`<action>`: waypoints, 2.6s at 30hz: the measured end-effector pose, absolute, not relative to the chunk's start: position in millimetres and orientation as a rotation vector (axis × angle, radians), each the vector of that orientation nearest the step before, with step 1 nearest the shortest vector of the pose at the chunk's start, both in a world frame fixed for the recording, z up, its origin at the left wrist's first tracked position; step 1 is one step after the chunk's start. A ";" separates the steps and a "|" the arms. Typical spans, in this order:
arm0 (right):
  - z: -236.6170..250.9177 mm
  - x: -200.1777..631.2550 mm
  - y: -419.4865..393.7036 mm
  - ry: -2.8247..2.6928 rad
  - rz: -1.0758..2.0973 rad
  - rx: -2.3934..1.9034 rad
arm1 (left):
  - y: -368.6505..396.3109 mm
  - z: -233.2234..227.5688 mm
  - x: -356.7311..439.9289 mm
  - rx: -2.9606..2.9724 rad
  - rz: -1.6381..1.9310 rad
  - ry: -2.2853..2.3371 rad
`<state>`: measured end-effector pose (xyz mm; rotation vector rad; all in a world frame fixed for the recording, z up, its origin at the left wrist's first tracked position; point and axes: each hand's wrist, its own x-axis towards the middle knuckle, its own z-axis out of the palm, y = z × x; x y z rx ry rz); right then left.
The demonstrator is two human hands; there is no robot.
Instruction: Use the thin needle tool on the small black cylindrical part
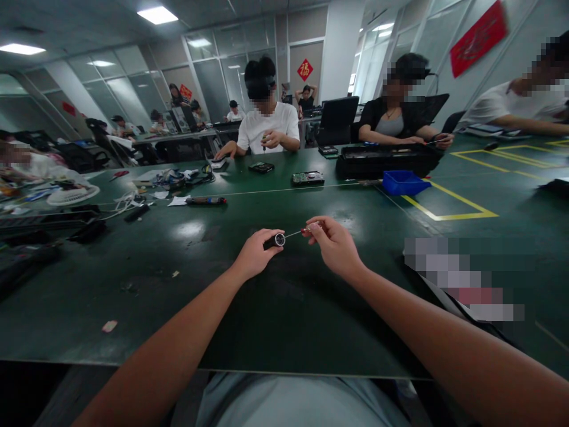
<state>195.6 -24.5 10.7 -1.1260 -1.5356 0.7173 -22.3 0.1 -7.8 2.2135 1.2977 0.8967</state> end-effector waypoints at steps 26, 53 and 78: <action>17.4 196.3 -31.5 -1.721 0.504 -1.247 | 0.9 -9.6 -27.3 2.210 0.903 1.283; 15.4 193.4 -30.9 -1.622 0.717 -1.201 | 2.0 -11.1 -27.3 2.225 0.920 1.309; 2.9 194.9 -11.4 -1.061 1.197 -1.037 | 1.8 -3.1 -25.8 2.337 0.886 1.310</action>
